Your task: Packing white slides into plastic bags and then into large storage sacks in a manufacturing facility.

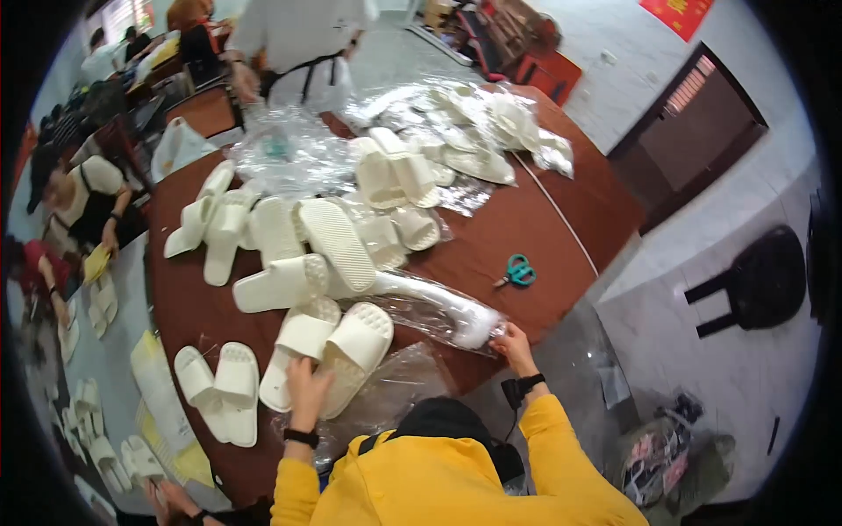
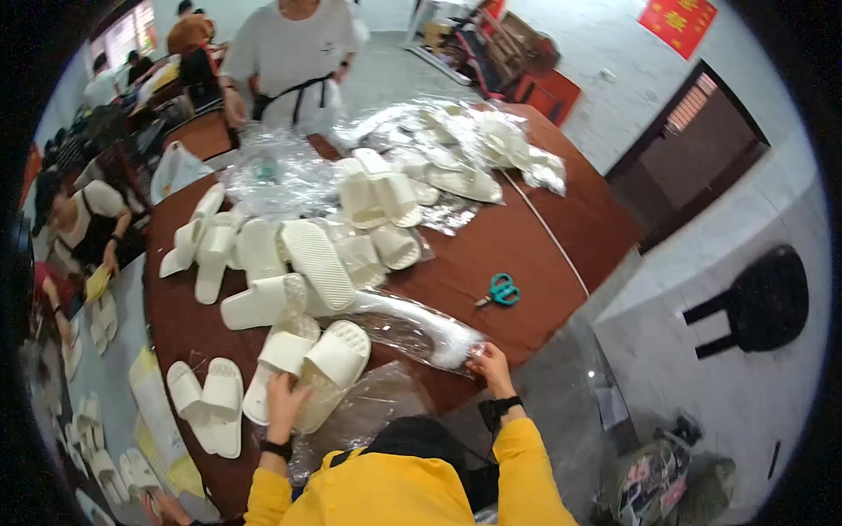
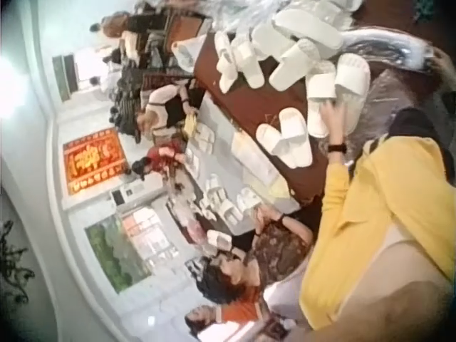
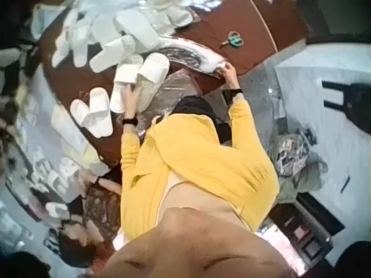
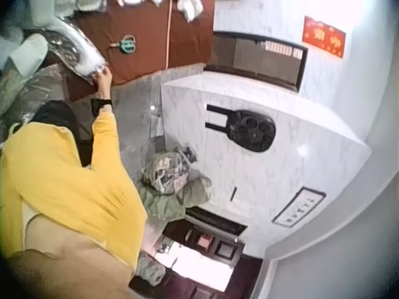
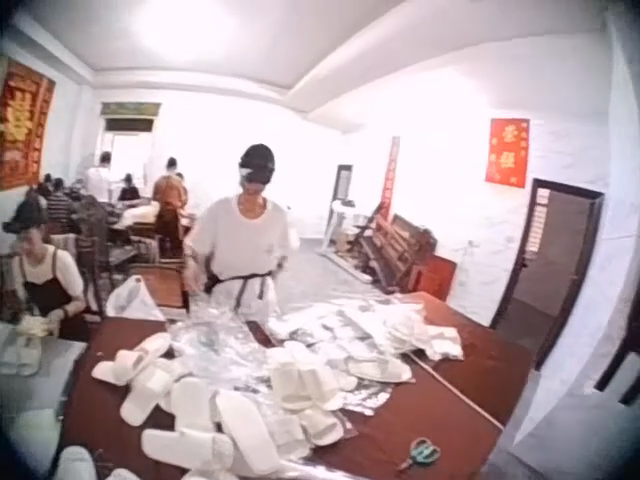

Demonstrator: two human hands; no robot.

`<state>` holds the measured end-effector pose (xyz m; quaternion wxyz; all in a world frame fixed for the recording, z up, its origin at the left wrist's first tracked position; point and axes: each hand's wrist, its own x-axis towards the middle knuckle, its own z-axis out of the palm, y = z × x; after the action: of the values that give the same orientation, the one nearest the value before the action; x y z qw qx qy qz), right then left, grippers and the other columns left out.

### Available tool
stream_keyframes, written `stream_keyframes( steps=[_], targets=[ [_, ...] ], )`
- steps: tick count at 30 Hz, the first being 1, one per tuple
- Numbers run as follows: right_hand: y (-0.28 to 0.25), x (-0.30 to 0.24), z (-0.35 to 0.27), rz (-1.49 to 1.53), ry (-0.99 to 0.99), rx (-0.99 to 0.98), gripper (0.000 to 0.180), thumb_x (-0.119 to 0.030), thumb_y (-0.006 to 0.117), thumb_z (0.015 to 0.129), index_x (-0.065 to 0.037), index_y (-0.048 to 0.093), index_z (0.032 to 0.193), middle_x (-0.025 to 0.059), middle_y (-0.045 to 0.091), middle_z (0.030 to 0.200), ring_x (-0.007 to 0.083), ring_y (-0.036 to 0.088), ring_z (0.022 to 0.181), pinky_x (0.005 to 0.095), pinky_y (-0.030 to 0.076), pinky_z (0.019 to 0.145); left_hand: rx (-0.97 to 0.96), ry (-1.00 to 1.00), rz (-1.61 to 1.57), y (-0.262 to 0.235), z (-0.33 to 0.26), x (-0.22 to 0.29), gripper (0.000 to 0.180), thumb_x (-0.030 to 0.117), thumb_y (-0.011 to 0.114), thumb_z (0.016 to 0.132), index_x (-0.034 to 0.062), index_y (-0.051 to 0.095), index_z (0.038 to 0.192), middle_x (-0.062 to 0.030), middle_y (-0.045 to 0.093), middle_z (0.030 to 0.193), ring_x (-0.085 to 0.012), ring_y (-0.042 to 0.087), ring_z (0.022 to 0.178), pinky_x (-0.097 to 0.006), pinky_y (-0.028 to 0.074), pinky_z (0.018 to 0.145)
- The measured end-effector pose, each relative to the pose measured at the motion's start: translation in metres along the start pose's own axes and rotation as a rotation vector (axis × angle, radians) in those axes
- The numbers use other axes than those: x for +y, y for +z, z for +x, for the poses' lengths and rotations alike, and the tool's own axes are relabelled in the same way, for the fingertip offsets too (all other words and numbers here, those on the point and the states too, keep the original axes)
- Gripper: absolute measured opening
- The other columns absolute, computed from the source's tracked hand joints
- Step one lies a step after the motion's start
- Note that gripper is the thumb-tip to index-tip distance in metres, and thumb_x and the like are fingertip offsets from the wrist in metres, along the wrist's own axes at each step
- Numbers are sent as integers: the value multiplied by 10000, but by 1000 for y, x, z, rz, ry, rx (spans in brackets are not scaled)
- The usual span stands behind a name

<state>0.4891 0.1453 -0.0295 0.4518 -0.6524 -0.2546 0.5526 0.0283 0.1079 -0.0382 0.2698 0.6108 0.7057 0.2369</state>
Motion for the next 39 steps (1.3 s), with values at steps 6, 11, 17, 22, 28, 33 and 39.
stream_keyframes(
  steps=[6,11,17,22,28,33,39],
  targets=[
    [-4,15,15,-39,-97,24,202,8,555,862,-15,589,1060,68,652,908,154,671,723,221,516,566,428,-181,113,39,16,23,433,274,807,645,-20,606,893,-169,570,959,-381,519,969,-481,414,808],
    [-2,15,19,-48,-160,21,103,-71,579,918,-38,620,1007,19,634,876,110,629,711,215,516,590,530,-171,-96,27,21,27,263,219,769,701,9,612,720,-88,573,849,-314,513,858,-437,405,745],
    [-9,22,20,-71,-206,42,108,-96,606,924,-34,624,1011,17,636,864,105,609,680,213,501,574,679,-6,-352,-27,12,49,204,57,720,756,-14,642,931,-111,548,954,-298,505,893,-384,429,809],
    [-13,14,15,-172,-270,76,109,-94,626,911,-11,640,981,22,637,810,91,582,627,199,464,528,788,83,-433,-107,1,98,223,42,714,764,-13,656,973,-112,553,967,-272,540,896,-347,446,772],
    [-28,18,23,-62,-212,41,119,-120,636,917,-27,585,865,7,558,698,77,515,543,191,402,450,752,-68,-537,-99,-53,127,204,14,694,757,-27,662,955,-72,571,972,-169,536,791,-290,433,630],
    [-31,27,32,-90,-138,90,169,-180,572,942,-45,550,1041,63,609,884,157,622,707,266,525,591,631,-467,-488,13,-70,46,175,112,703,776,-24,637,866,-140,578,789,-254,547,677,-355,441,623],
    [-61,32,73,68,-387,293,127,-130,534,937,-69,502,1043,25,579,833,110,550,692,236,458,569,479,-356,-654,68,-21,35,328,192,714,795,-17,534,972,-170,614,823,-315,623,779,-406,494,692]
  ],
)
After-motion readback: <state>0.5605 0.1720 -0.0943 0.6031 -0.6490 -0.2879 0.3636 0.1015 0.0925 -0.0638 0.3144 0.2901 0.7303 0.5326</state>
